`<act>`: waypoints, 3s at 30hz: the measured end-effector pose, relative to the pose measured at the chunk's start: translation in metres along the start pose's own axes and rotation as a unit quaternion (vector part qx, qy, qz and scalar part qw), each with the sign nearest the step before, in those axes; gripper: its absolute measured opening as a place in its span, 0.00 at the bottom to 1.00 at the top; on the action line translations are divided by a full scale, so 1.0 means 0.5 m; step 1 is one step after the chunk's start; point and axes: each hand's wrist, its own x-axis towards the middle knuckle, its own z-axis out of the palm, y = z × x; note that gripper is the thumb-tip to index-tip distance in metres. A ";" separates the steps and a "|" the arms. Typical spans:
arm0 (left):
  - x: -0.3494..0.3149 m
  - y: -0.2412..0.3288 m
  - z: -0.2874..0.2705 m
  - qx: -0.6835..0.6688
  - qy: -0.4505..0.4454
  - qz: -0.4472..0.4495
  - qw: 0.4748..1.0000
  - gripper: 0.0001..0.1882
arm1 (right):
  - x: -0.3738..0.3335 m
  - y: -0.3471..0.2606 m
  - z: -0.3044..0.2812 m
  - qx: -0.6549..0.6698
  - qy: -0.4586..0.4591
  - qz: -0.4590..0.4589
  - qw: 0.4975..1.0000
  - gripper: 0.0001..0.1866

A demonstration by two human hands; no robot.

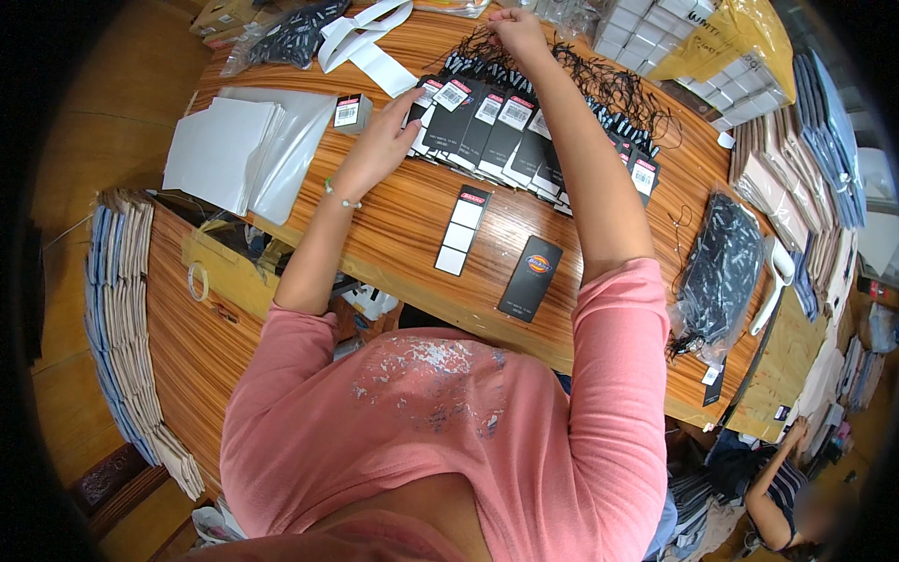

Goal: The person attaches plastic security loops and cardboard tags to black garments, handling one tag at a time and organizing them on a wooden table.

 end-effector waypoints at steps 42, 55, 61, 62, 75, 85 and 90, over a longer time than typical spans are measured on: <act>-0.135 0.229 0.209 0.033 -0.186 0.152 0.970 0.26 | -0.718 0.017 -0.213 -0.419 0.115 -0.054 0.899 0.18; -0.156 0.261 0.210 -0.370 -0.202 -0.108 0.900 0.15 | -0.750 0.017 -0.210 0.009 0.134 0.076 0.988 0.09; -0.148 0.276 0.208 -0.387 -0.205 -0.118 0.891 0.13 | -0.757 -0.014 -0.189 0.085 0.131 0.063 0.986 0.12; -0.147 0.279 0.208 -0.383 -0.196 -0.116 0.895 0.12 | -0.756 -0.015 -0.185 0.074 0.129 0.052 0.988 0.12; -0.171 0.339 0.196 -0.392 -0.123 -0.060 0.910 0.07 | -0.766 -0.030 -0.153 -0.042 0.185 -0.066 0.980 0.07; -0.176 0.354 0.189 -0.471 -0.227 -0.042 0.852 0.12 | -0.760 0.038 -0.177 0.383 0.059 -0.006 0.922 0.08; -0.167 0.340 0.199 -0.438 -0.208 -0.043 0.873 0.13 | -0.758 0.026 -0.168 0.328 0.125 0.021 0.936 0.08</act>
